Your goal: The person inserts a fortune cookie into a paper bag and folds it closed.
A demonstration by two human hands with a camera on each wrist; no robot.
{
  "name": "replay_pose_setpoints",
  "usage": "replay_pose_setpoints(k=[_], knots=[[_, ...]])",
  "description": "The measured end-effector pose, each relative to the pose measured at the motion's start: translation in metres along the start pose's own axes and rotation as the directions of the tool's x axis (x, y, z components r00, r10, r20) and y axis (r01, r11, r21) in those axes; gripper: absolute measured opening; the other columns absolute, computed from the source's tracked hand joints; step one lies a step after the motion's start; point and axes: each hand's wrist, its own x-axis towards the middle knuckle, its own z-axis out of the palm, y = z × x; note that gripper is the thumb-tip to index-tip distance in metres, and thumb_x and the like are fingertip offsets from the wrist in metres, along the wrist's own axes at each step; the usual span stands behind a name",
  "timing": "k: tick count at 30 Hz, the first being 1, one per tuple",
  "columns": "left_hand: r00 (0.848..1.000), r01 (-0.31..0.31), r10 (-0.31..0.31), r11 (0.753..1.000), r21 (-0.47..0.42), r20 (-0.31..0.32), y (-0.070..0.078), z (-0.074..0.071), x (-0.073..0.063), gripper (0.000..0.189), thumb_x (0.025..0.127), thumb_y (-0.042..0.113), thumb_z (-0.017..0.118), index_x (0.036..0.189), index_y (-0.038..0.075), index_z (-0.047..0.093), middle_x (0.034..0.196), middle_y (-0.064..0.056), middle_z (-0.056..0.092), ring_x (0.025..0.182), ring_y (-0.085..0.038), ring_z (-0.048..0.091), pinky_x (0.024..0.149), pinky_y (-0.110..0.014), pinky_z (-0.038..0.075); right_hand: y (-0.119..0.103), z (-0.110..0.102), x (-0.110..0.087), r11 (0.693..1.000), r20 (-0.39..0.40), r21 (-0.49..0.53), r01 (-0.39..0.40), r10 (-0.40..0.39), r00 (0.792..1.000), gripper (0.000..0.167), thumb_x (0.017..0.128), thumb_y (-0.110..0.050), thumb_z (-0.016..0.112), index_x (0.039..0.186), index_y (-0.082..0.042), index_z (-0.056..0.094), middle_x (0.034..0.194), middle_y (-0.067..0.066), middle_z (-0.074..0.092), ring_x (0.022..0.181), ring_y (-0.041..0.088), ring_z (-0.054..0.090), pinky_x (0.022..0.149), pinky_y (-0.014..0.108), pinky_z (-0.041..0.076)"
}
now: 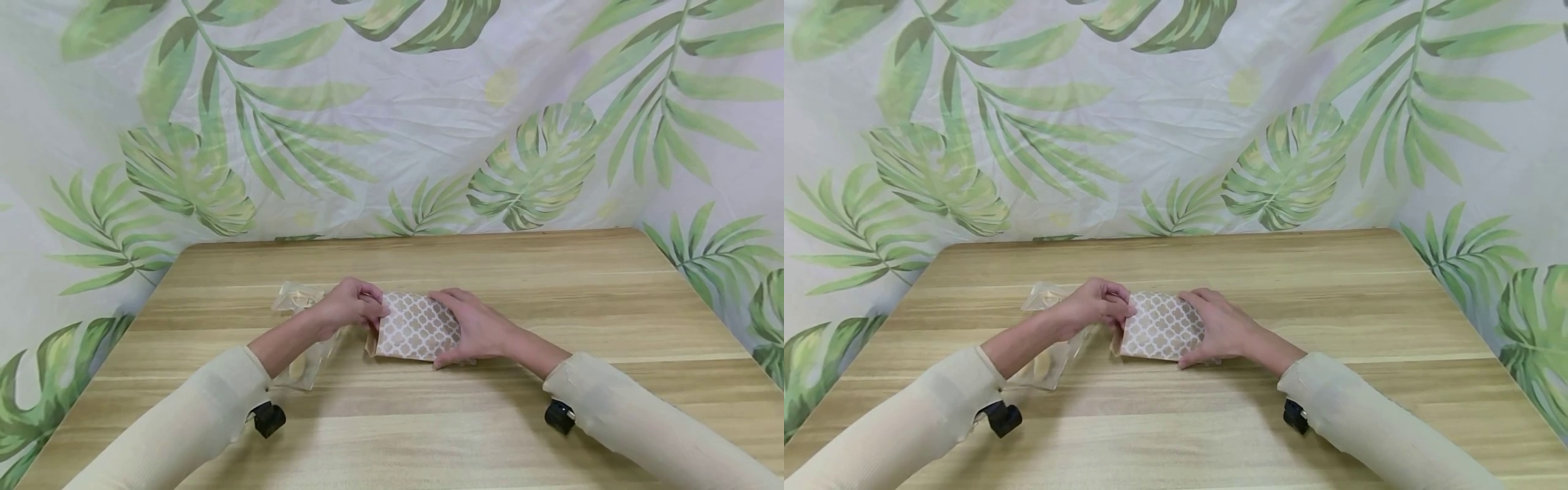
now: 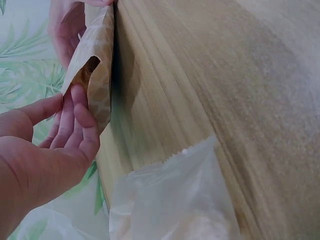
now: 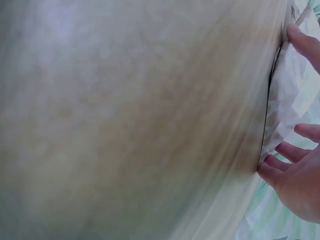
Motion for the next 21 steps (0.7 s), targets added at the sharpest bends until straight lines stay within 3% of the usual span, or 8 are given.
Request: replay_pose_setpoints(k=[11,21], knots=[[0.999,0.003,0.003,0.994,-0.108,0.055,-0.0037,-0.0005,0.002,0.007,0.099,-0.006,0.062,0.096,-0.002,0.057,0.075,0.0,0.068,0.07,-0.014,0.063,0.067,-0.026,0.055,0.0013,0.0007,0.0014,1.0,0.006,-0.003,-0.008,0.008,1.0,0.119,0.065,-0.048,0.096,0.159,-0.004,0.037,0.15,0.019,0.048,0.138,0.039,0.047,0.113,0.054,0.041],[0.998,0.01,-0.015,0.997,-0.079,-0.062,0.0017,-0.0002,0.0011,0.026,0.094,-0.007,0.067,0.117,-0.015,0.058,0.091,-0.013,0.072,0.075,-0.018,0.071,0.081,-0.037,0.062,0.0011,0.0007,0.0019,1.0,0.01,-0.009,-0.001,0.001,1.0,0.118,0.066,-0.047,0.096,0.159,-0.004,0.037,0.152,0.022,0.047,0.14,0.041,0.045,0.114,0.055,0.04]])
